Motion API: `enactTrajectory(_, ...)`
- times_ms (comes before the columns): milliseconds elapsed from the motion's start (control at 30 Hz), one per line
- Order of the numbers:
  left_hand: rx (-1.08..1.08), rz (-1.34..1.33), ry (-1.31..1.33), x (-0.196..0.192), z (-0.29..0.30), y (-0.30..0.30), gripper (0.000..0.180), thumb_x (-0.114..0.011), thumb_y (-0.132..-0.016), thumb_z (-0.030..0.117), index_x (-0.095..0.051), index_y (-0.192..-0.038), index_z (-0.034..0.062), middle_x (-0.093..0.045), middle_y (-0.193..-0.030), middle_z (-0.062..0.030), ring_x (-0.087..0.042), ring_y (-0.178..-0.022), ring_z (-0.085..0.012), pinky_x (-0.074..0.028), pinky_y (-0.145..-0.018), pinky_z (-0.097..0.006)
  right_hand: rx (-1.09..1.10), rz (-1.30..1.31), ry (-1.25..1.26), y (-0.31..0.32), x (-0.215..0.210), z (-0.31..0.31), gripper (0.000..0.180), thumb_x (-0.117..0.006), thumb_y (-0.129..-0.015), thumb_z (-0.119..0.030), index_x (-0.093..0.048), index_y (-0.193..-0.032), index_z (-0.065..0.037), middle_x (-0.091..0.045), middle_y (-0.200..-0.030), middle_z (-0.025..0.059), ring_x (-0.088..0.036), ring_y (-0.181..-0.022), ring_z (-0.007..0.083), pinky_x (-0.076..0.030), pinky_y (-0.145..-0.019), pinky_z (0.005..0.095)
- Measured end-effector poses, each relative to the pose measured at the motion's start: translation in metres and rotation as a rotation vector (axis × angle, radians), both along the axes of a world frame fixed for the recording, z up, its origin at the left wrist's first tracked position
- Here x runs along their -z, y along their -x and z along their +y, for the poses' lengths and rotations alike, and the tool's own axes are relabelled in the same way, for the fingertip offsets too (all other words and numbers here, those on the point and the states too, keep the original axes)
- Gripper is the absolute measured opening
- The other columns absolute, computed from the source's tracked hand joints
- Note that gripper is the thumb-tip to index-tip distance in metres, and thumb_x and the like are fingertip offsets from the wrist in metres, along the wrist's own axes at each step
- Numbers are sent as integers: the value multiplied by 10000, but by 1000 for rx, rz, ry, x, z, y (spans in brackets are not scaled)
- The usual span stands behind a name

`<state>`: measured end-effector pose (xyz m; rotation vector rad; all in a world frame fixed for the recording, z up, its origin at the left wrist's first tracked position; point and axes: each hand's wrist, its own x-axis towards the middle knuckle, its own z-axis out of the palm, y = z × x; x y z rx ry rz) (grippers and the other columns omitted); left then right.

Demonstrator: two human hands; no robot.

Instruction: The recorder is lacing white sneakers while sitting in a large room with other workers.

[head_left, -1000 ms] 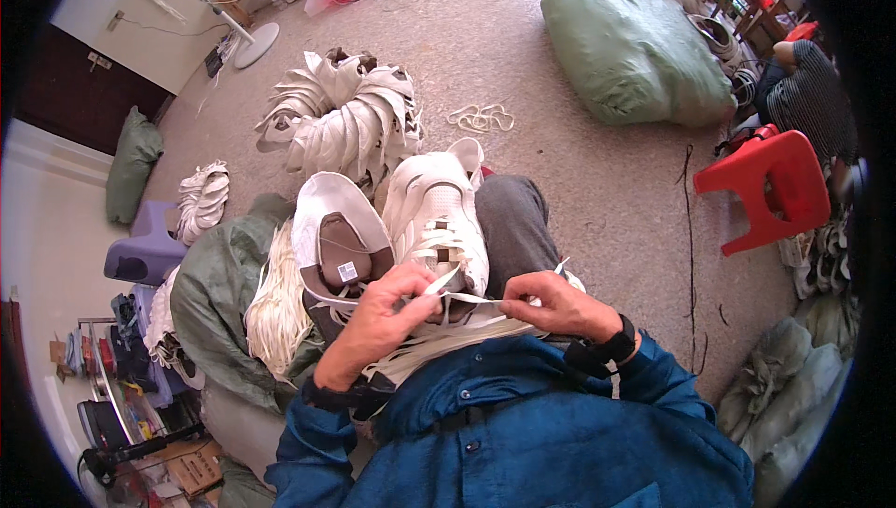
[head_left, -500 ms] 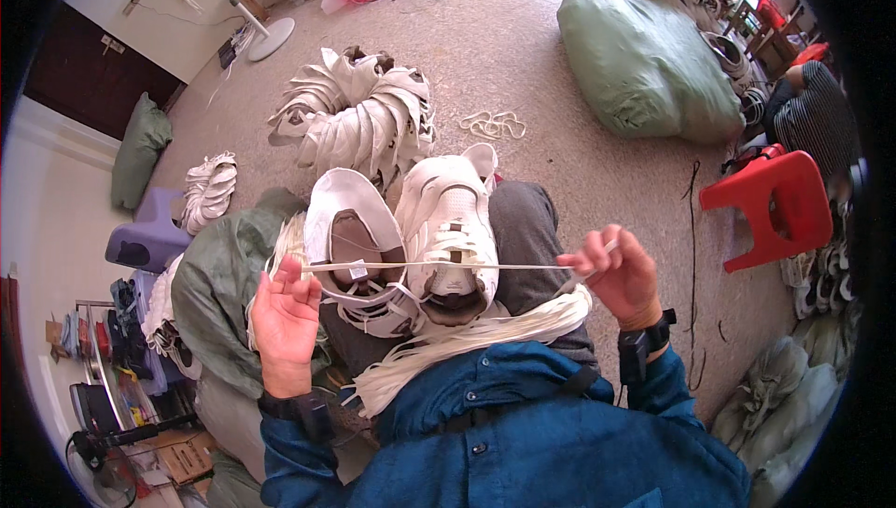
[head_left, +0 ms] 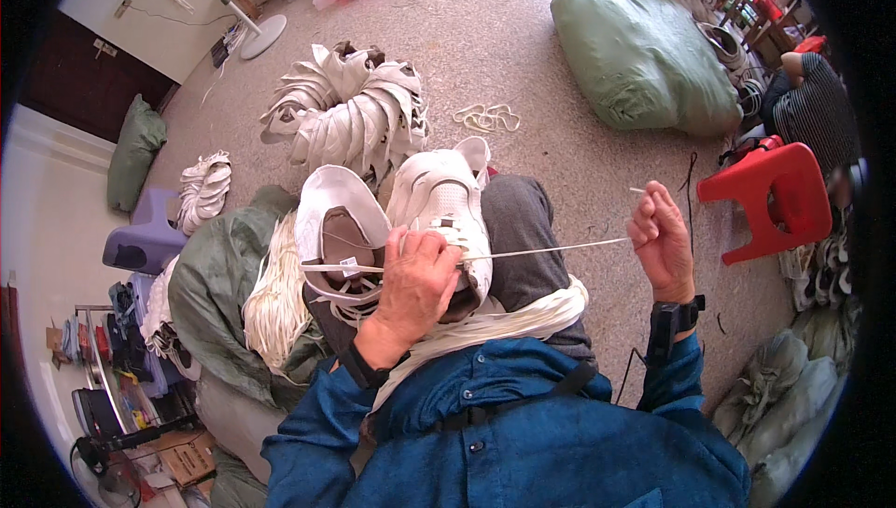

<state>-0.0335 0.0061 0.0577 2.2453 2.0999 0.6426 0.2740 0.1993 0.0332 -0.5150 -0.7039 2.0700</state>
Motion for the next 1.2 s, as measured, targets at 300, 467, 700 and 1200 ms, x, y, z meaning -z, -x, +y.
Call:
enactTrajectory(300,-44,68,-44,27,6,-12,257,-765,-680,123,-659,-914,134,-554,-914,-23,-563,-962,-227,-284,-1088,-533,-551,-581,-183,80,14,-70,168,-597,-987,-142,-645,-1096,-24,-660,-766,15,-549,-581,40,-415,-482,190)
enactTrajectory(467,-33,100,-99,29,2,-7,267,-764,-684,124,-680,-936,132,-567,-904,-10,-574,-956,-212,-271,-1095,-548,-517,-610,-367,107,39,-95,134,-624,-970,-105,-644,-1040,8,-618,-778,-20,-560,-675,49,-458,-587,216)
enactTrajectory(700,41,183,-138,12,-10,12,207,-703,-757,104,-695,-964,94,-611,-914,-8,-605,-920,-210,-269,-1105,-573,-260,-635,-830,109,37,-87,78,-663,-916,-67,-680,-975,-18,-643,-890,42,-631,-787,163,-506,-684,289)
enactTrajectory(1200,-76,16,-4,4,-23,-19,195,-741,-780,159,-684,-957,102,-602,-950,-39,-570,-961,-219,-295,-1044,-528,-199,-848,-1217,127,22,-93,53,-668,-841,-8,-666,-894,-10,-598,-856,142,-635,-760,324,-517,-658,373)
